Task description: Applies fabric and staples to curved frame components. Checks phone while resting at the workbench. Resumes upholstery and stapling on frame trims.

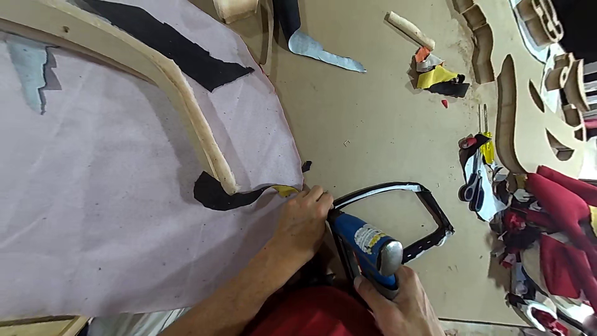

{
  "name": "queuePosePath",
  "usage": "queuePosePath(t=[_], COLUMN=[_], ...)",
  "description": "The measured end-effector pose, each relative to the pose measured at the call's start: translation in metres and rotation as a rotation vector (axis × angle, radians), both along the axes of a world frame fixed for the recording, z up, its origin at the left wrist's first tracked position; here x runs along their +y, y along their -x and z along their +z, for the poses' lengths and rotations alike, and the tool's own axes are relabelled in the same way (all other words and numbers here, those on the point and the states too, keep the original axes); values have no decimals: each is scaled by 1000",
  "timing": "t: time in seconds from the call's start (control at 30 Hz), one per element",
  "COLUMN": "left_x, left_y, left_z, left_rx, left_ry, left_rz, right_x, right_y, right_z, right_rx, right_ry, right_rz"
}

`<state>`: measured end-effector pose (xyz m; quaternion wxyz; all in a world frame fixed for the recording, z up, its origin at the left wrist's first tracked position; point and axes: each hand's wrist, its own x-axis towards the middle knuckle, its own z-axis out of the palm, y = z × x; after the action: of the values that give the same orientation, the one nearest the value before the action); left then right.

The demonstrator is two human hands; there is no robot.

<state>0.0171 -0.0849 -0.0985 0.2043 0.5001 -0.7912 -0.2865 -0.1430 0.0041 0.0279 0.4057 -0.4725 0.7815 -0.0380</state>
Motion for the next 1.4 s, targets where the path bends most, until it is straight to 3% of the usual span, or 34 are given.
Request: queuePosePath(t=[0.23, 0.37, 0.5, 0.63, 0.77, 0.97, 1.17, 1.4], left_x=[-12, -12, -4, 10, 36, 74, 84, 64], left_y=[-14, -27, -44, -62, -63, -23, 13, 41], left_z=[9, 13, 16, 22, 35, 41, 36, 32], left_rx=[77, 214, 250, 178, -63, -249, -343, -414], left_ry=[-240, -407, -473, -357, -198, -371, -169, -13], left_rz=[-18, -10, 51, 47, 57, 246, 456, 373], right_x=[46, 89, 131, 151, 160, 157, 142, 131], right_y=[46, 101, 164, 210, 234, 265, 292, 293], right_z=[25, 30, 10, -27, -53, -86, -94, -103], right_rx=[-43, 129, 268, 364, 346, 439, 449, 491], right_ry=[157, 231, 261, 329, 335, 331, 366, 424], right_rz=[-259, -439, -457, -464, -506, -441, -382, -487])
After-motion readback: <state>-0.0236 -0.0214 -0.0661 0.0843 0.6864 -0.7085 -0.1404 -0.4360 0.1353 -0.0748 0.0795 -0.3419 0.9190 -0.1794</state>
